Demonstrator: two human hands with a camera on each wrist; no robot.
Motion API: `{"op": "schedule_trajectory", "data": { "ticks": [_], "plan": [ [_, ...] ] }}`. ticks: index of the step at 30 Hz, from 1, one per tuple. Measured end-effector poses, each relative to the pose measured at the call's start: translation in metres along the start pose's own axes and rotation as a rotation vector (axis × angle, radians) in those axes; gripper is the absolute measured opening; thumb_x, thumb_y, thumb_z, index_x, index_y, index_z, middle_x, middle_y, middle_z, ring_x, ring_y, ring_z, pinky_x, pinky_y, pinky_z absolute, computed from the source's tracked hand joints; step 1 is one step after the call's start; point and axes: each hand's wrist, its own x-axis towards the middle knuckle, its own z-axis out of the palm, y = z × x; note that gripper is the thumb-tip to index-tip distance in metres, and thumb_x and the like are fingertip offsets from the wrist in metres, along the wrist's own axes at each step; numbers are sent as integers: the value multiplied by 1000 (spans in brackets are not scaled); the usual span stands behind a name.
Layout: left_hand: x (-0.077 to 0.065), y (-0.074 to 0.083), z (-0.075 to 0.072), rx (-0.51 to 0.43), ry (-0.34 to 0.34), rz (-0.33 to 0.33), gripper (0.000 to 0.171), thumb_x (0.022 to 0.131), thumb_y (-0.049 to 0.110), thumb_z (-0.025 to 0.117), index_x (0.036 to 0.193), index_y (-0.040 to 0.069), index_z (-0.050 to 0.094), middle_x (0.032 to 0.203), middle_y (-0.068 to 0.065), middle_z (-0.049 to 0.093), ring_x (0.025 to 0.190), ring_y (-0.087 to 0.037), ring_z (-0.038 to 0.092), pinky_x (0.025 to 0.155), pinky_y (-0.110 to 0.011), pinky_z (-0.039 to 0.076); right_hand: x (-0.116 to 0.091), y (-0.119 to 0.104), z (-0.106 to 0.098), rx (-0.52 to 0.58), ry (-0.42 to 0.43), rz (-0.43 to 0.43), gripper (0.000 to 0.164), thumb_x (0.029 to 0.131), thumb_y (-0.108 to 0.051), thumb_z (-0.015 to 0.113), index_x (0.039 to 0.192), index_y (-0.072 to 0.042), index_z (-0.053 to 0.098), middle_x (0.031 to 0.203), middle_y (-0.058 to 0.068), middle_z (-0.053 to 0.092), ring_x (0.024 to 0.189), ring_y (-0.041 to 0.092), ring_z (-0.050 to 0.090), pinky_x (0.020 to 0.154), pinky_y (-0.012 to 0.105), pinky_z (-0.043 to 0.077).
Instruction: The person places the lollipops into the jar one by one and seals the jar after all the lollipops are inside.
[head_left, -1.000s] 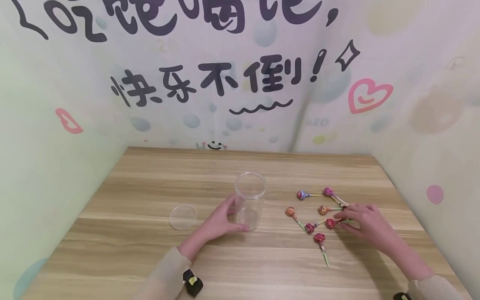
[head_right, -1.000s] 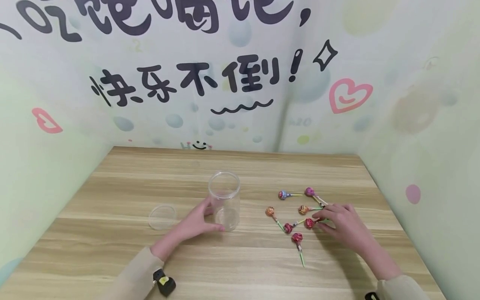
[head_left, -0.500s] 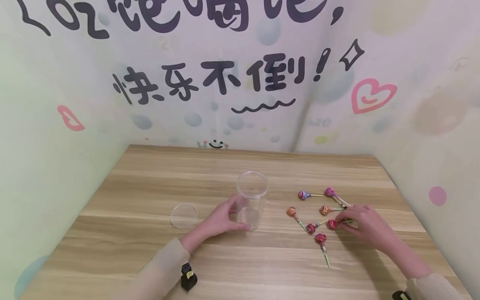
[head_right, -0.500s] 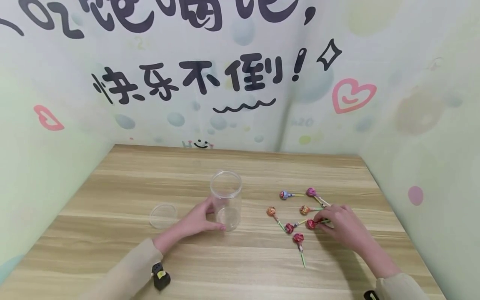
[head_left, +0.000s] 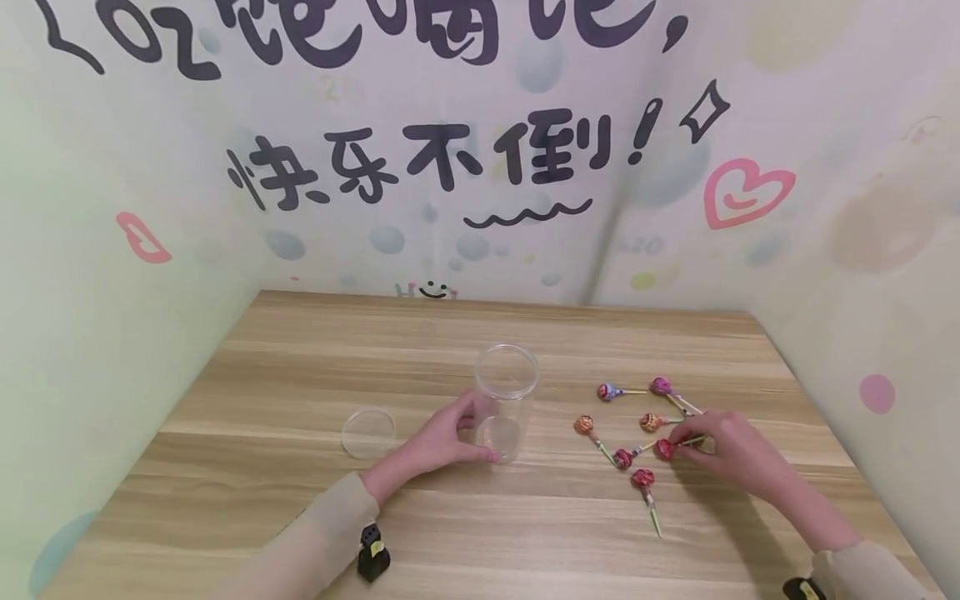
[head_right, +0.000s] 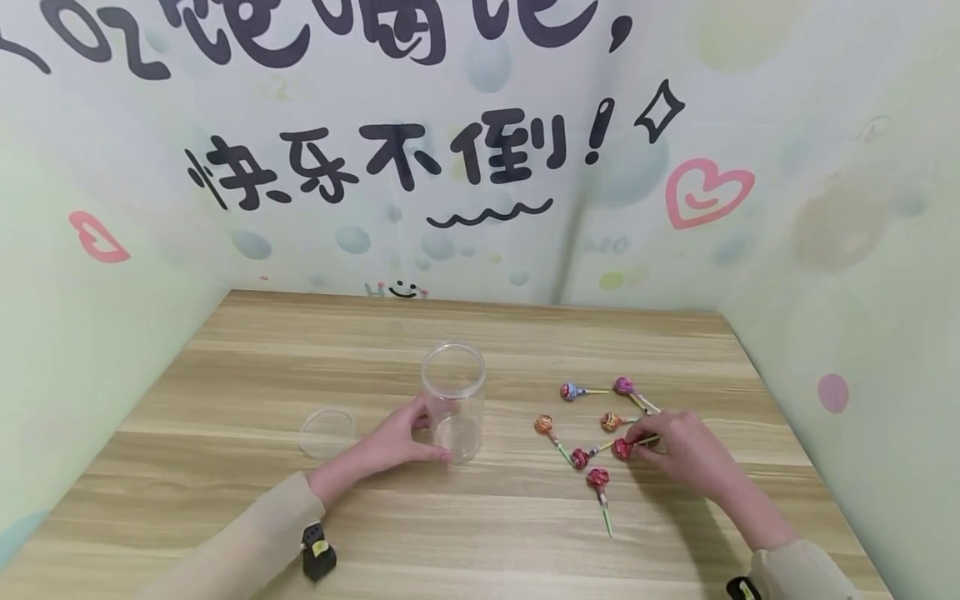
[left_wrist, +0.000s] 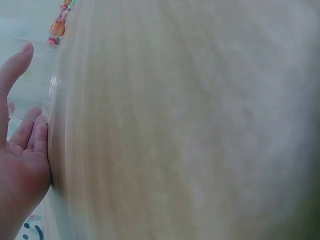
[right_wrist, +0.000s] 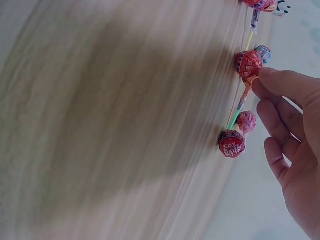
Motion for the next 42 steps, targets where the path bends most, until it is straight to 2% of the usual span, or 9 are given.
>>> {"op": "schedule_trajectory", "data": {
  "ticks": [8, 15, 18, 22, 25, 29, 35, 39, 42],
  "plan": [
    [1, -2, 0, 8, 1, 5, 79, 73, 21, 88, 139, 15, 45, 139, -10, 56, 126, -32, 58, 109, -46, 45, 7, -4, -8, 120, -34, 96, 27, 76, -3, 81, 88, -26, 71, 86, -14, 74, 81, -5, 64, 69, 24, 56],
    [1, -4, 1, 6, -7, 18, 79, 74, 20, 87, 140, 14, 44, 140, -11, 55, 128, -32, 57, 110, -46, 44, 28, -15, -24, 211, -37, 176, 16, 83, -14, 78, 91, -27, 72, 91, -7, 76, 83, -9, 62, 67, 25, 53],
    [1, -3, 1, 3, -12, 9, 80, 74, 21, 87, 141, 15, 44, 142, -9, 54, 129, -31, 56, 111, -45, 43, 41, -23, -31, 286, -69, 220, 11, 87, -17, 75, 92, -27, 72, 97, -1, 76, 81, -5, 62, 57, 26, 52],
    [1, -3, 2, -1, -14, 3, 80, 74, 20, 87, 141, 14, 44, 142, -9, 54, 129, -31, 56, 112, -46, 42, 61, -36, -42, 401, -130, 284, 4, 91, -22, 71, 95, -25, 70, 99, 6, 75, 58, 5, 58, 39, 25, 43],
    [0, -4, 1, 0, -14, 7, 79, 74, 20, 87, 141, 12, 45, 142, -11, 54, 129, -32, 56, 112, -47, 41, 76, -46, -47, 401, -112, 250, 4, 92, -22, 71, 95, -24, 71, 97, 3, 75, 62, 2, 61, 48, 23, 49],
    [0, -4, 1, 7, -14, 1, 81, 75, 21, 86, 143, 11, 44, 143, -12, 54, 129, -33, 56, 113, -48, 40, 97, -58, -55, 374, -52, 193, 4, 90, -19, 72, 93, -23, 72, 94, -4, 75, 86, -3, 66, 70, 22, 54],
    [-1, -1, -1, 25, -28, -11, 81, 75, 20, 86, 144, 10, 43, 143, -13, 54, 129, -33, 57, 112, -47, 41, 120, -77, -70, 469, -60, 240, 8, 90, -24, 73, 97, -20, 72, 99, -1, 75, 87, 2, 66, 65, 24, 53],
    [-1, 2, -2, 34, -41, -4, 77, 75, 21, 86, 141, 10, 45, 140, -14, 56, 128, -33, 57, 111, -47, 42, 132, -86, -77, 452, -45, 213, 8, 90, -23, 73, 97, -18, 73, 96, -1, 74, 90, 1, 67, 77, 21, 53],
    [0, 3, -3, 52, -42, 6, 75, 75, 22, 86, 138, 11, 47, 137, -13, 58, 126, -32, 59, 109, -48, 44, 140, -91, -83, 469, -52, 216, 9, 90, -21, 73, 98, -16, 73, 97, 0, 74, 90, 1, 68, 78, 22, 54]
  ]
}}
